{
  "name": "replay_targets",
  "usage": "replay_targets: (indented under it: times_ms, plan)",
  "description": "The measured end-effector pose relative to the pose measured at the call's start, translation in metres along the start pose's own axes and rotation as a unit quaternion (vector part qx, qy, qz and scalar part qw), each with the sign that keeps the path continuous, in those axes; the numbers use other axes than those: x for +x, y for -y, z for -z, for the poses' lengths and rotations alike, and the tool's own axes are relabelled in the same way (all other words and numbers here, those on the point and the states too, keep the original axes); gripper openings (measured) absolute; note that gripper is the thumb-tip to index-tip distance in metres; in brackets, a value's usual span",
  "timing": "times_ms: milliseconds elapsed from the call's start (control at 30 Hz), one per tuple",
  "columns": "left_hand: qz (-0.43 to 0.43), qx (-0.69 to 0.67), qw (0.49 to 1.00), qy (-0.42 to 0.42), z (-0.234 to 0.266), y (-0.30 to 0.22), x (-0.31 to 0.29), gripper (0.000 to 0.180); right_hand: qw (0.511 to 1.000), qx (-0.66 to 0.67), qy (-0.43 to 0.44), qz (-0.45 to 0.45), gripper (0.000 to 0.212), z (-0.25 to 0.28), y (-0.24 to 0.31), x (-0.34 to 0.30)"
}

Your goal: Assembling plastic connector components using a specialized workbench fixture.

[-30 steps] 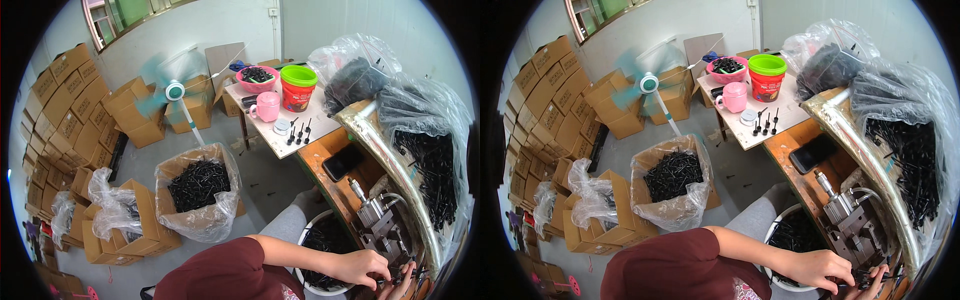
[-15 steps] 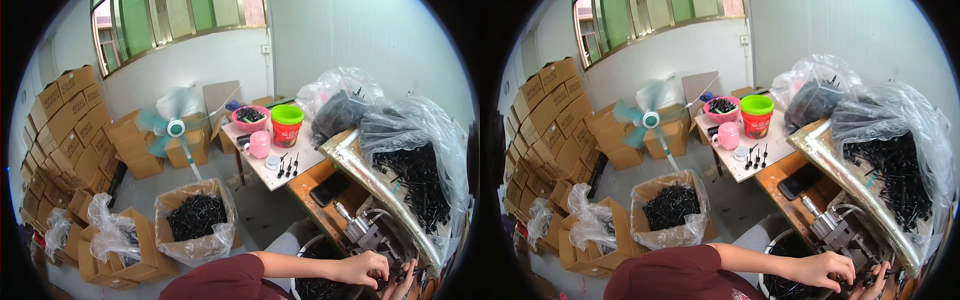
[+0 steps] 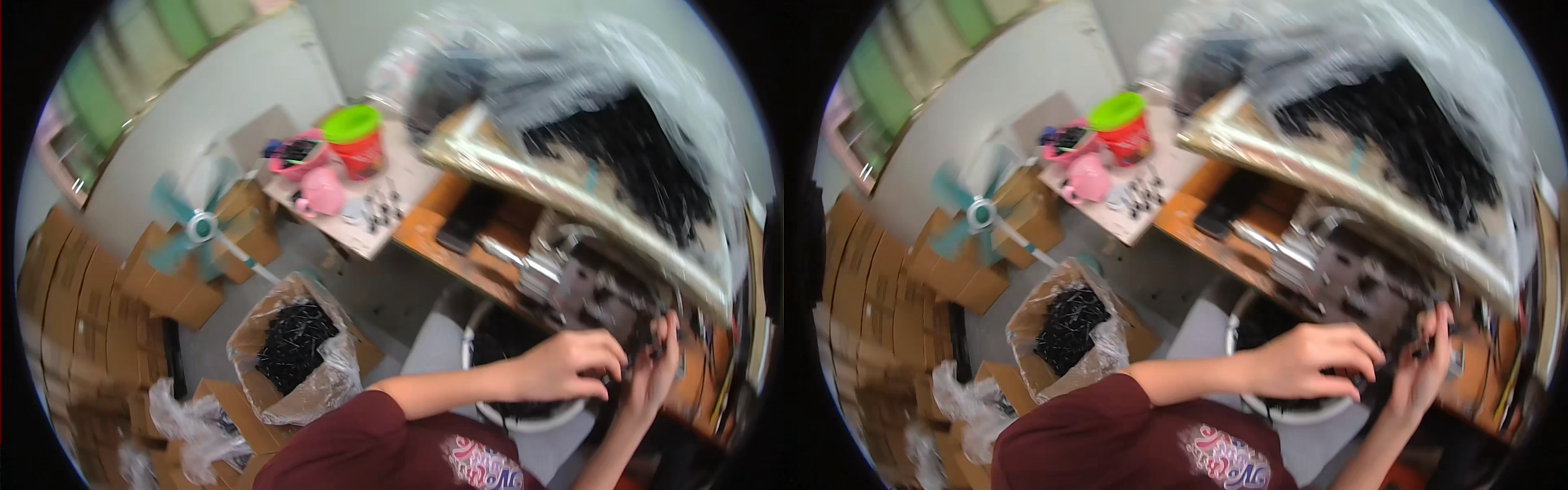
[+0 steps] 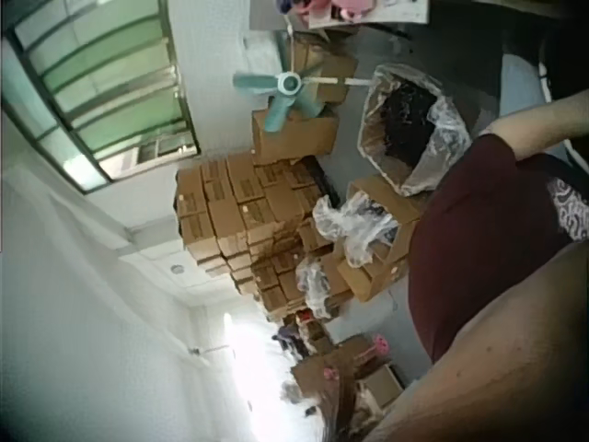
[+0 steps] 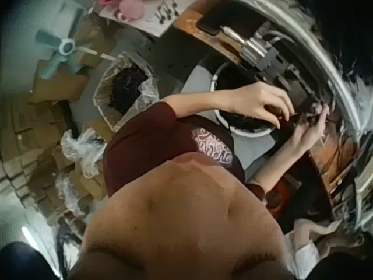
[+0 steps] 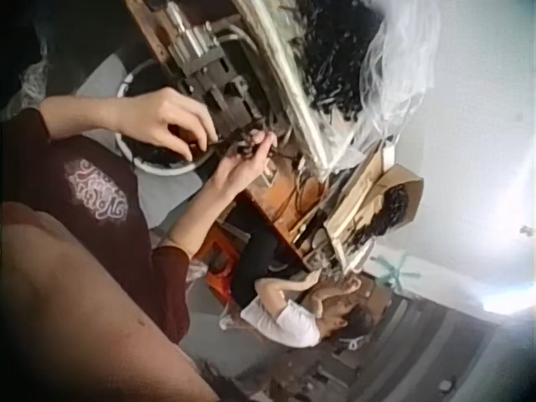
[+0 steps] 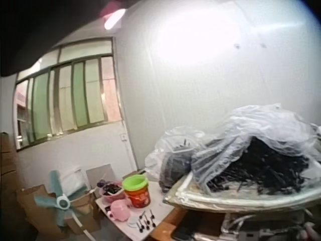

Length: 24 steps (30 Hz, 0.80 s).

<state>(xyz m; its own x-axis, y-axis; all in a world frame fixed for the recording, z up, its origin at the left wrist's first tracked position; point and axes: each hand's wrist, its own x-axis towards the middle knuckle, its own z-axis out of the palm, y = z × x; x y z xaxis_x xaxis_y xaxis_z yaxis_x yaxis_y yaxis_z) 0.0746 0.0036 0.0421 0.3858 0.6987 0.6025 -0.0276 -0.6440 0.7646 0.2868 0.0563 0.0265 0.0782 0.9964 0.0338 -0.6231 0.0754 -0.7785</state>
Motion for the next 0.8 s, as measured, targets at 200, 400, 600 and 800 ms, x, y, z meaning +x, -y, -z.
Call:
replay_targets:
  times_ms: [200,400,600,800]
  plan:
    - [0.014,0.059,0.998,-0.027,0.000,0.009,-0.013,0.024,0.997,0.028,-0.075,-0.015,0.009,-0.011,-0.004,-0.007]
    - [0.072,0.134,0.986,-0.064,-0.002,0.025,-0.019,0.026,0.998,0.064,-0.019,-0.005,0.011,-0.011,-0.004,-0.008]
    - [0.008,0.351,0.934,-0.063,-0.007,0.052,-0.018,0.026,0.999,0.023,-0.030,0.019,0.013,-0.011,-0.002,-0.018]
    - [-0.006,0.432,0.902,-0.015,-0.010,0.063,-0.008,0.027,0.999,0.020,-0.023,0.013,0.013,-0.009,-0.004,-0.029]
